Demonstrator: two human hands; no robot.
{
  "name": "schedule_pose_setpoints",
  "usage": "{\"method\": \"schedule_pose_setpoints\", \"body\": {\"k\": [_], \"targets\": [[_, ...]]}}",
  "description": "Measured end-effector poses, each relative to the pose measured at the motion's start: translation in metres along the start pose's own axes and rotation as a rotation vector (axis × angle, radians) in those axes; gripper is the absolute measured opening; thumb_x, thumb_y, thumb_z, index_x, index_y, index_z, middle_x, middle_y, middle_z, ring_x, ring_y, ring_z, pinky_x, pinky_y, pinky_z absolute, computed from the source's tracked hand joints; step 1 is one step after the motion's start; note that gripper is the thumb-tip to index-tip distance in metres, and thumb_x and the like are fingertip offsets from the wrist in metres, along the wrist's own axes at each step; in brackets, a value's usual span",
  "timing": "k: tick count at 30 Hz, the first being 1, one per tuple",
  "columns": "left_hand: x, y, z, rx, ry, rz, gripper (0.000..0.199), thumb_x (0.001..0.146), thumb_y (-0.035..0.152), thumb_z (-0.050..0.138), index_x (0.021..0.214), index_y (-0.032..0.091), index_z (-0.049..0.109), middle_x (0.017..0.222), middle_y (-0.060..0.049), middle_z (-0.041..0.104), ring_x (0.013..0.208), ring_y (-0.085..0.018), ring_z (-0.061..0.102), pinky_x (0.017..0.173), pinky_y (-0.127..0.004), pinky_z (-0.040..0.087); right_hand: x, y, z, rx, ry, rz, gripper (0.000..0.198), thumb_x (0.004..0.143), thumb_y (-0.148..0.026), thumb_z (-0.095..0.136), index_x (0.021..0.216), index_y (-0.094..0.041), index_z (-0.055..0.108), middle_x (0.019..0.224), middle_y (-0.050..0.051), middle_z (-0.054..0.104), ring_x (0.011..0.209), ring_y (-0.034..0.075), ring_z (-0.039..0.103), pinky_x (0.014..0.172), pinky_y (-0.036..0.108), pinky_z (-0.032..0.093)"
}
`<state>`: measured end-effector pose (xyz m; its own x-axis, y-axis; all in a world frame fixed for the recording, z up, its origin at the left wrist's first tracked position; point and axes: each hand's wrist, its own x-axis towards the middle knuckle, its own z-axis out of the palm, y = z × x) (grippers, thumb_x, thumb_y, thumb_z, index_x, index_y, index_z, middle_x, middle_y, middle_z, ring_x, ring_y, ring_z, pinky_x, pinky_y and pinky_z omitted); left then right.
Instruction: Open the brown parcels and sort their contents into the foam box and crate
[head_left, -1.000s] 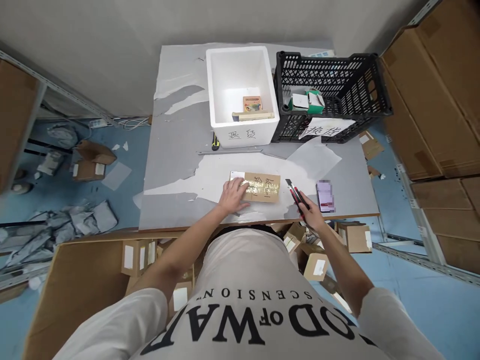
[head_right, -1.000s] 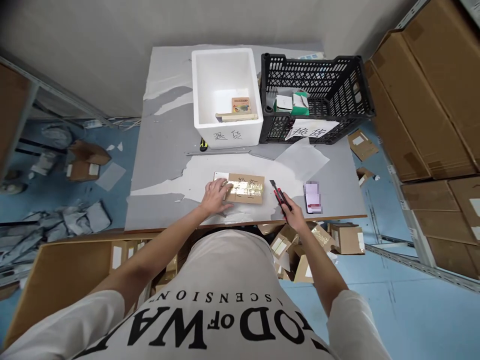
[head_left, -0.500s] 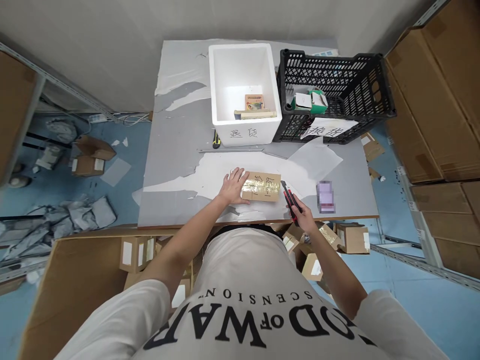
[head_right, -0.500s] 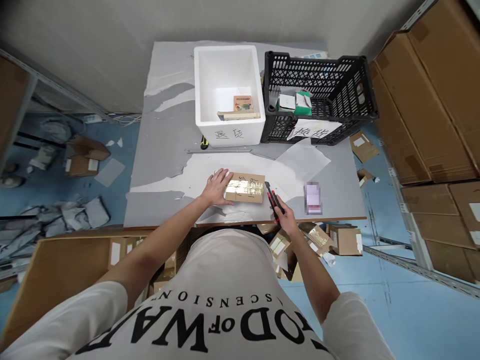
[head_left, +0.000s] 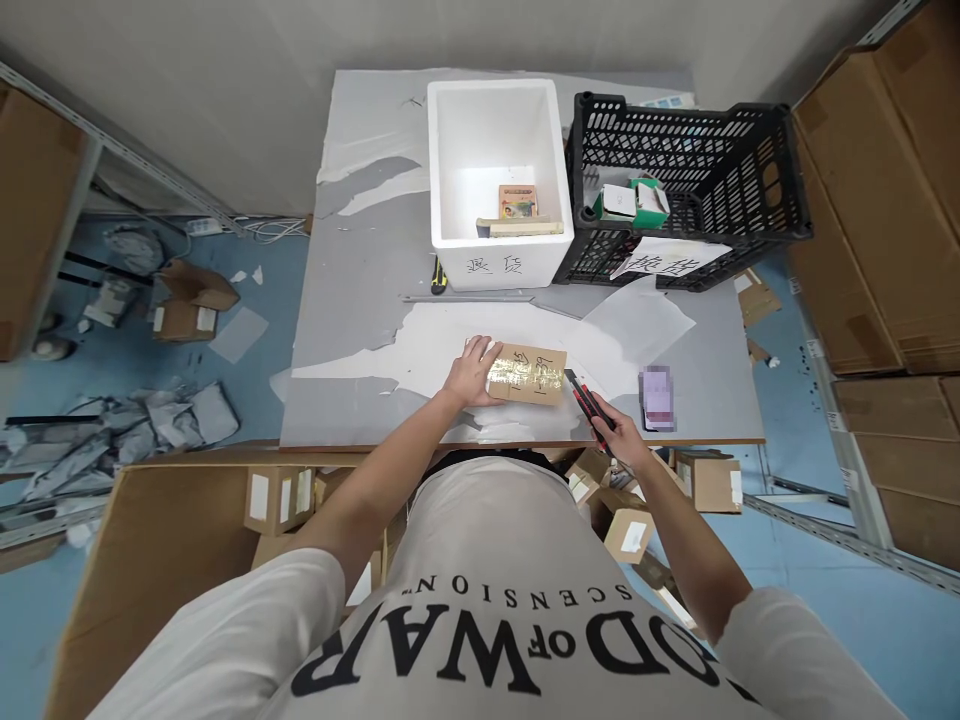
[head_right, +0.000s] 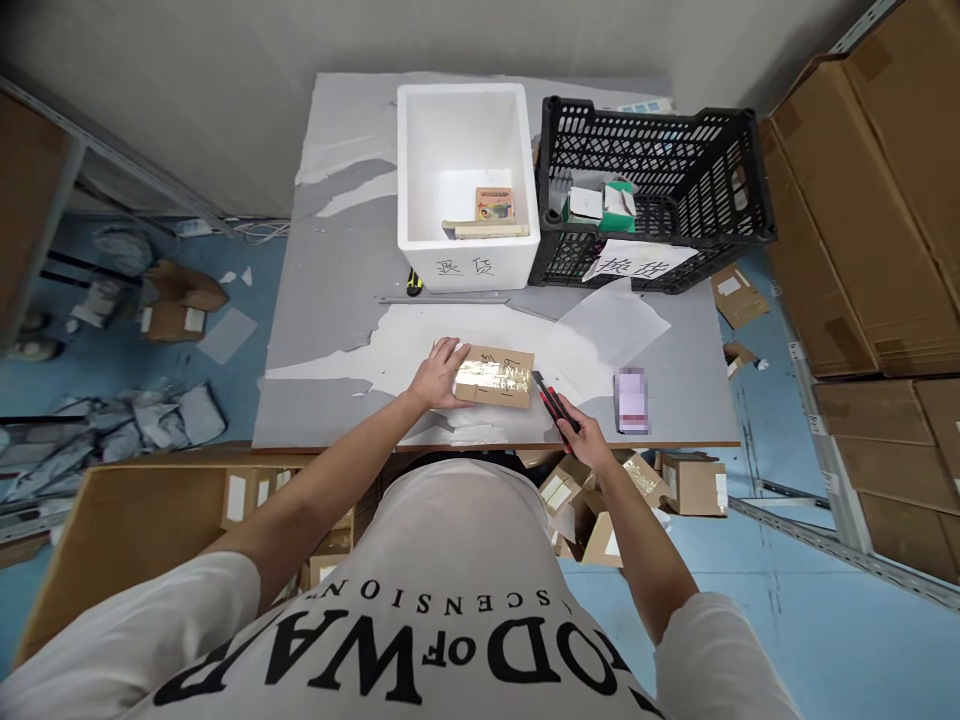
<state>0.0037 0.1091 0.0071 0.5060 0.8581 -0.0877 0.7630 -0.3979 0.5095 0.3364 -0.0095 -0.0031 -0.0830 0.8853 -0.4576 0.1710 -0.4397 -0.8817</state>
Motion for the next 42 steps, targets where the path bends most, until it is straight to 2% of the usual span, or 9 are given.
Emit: {"method": "schedule_pose_setpoints", "body": {"k": [10,18,21,24,28,30,34,37,42], "targets": [[0.001,-0.002,0.002,0.024,0.014,0.015,0.119,0.048,0.061,0.08,0.145,0.015,0.029,0.144,-0.022,0.032,0.136,-0.044,0.022,0.1,-0.054,0.039,-0.051,0.004,0.021,0.021,-0.011,0.087,0.073,0.082,-0.055,0.058,0.144,-0.022,0.04,0.074,0.004,0.062,0.048,0.011,0.043,0.041,0.025,0.039],[0.002,-0.004,0.001,0.027,-0.016,0.029,0.125,0.047,0.072,0.074,0.147,0.014,0.026,0.147,-0.024,0.028,0.138,-0.044,0.018,0.1,-0.056,0.039,-0.055,0.018,0.017,-0.076,0.061,0.039,0.073,0.085,-0.056,0.05,0.146,-0.018,0.036,0.077,0.005,0.063,0.05,0.013,0.045,0.048,0.028,0.042],[0.002,-0.007,0.001,0.007,-0.024,0.054,0.131,0.043,0.076,0.073,0.147,0.013,0.025,0.149,-0.024,0.026,0.139,-0.045,0.017,0.105,-0.058,0.033,-0.046,0.027,0.01,-0.25,0.255,0.007,0.07,0.088,-0.055,0.042,0.147,-0.019,0.033,0.088,0.008,0.064,0.06,0.017,0.053,0.058,0.031,0.047],[0.001,-0.012,-0.001,-0.033,-0.028,0.089,0.123,0.051,0.076,0.069,0.147,0.012,0.026,0.151,-0.023,0.024,0.141,-0.044,0.014,0.11,-0.059,0.025,-0.023,0.037,0.007,-0.471,0.404,-0.043,0.062,0.092,-0.046,0.03,0.148,-0.019,0.032,0.105,0.012,0.06,0.085,0.022,0.057,0.081,0.038,0.048],[-0.001,-0.017,-0.003,-0.109,-0.025,0.087,0.075,0.087,0.06,0.04,0.146,0.015,0.029,0.154,-0.018,0.022,0.145,-0.034,0.011,0.114,-0.056,0.018,0.021,0.049,0.017,-0.596,0.467,0.009,0.059,0.09,-0.04,0.032,0.147,-0.023,0.034,0.117,0.011,0.048,0.103,0.024,0.05,0.099,0.044,0.038],[-0.002,-0.02,-0.004,-0.151,0.011,0.049,0.061,0.094,0.05,0.03,0.145,0.015,0.032,0.156,-0.016,0.02,0.146,-0.03,0.011,0.115,-0.052,0.018,0.04,0.054,0.024,-0.616,0.502,0.034,0.058,0.089,-0.04,0.036,0.144,-0.022,0.038,0.121,0.012,0.045,0.11,0.027,0.044,0.103,0.047,0.033],[-0.004,-0.026,-0.006,-0.227,0.111,-0.066,0.069,0.089,0.051,0.042,0.145,0.013,0.029,0.156,-0.017,0.017,0.146,-0.029,0.012,0.116,-0.046,0.02,0.063,0.062,0.035,-0.709,0.543,0.128,0.057,0.089,-0.035,0.037,0.144,-0.02,0.036,0.129,0.017,0.039,0.118,0.033,0.036,0.102,0.052,0.029],[-0.005,-0.031,-0.006,-0.306,0.138,-0.174,0.072,0.086,0.047,0.05,0.145,0.013,0.028,0.152,-0.017,0.028,0.142,-0.029,0.025,0.115,-0.045,0.024,0.067,0.066,0.04,-0.745,0.545,0.159,0.058,0.089,-0.031,0.037,0.146,-0.022,0.032,0.131,0.017,0.036,0.119,0.034,0.035,0.099,0.052,0.031],[-0.005,-0.041,-0.003,-0.471,0.165,-0.284,0.055,0.086,0.035,0.046,0.138,0.016,0.043,0.141,-0.013,0.047,0.128,-0.026,0.046,0.108,-0.043,0.037,0.065,0.064,0.045,-0.79,0.514,0.154,0.061,0.088,-0.029,0.038,0.148,-0.019,0.029,0.131,0.019,0.037,0.12,0.034,0.036,0.1,0.052,0.03]]}}
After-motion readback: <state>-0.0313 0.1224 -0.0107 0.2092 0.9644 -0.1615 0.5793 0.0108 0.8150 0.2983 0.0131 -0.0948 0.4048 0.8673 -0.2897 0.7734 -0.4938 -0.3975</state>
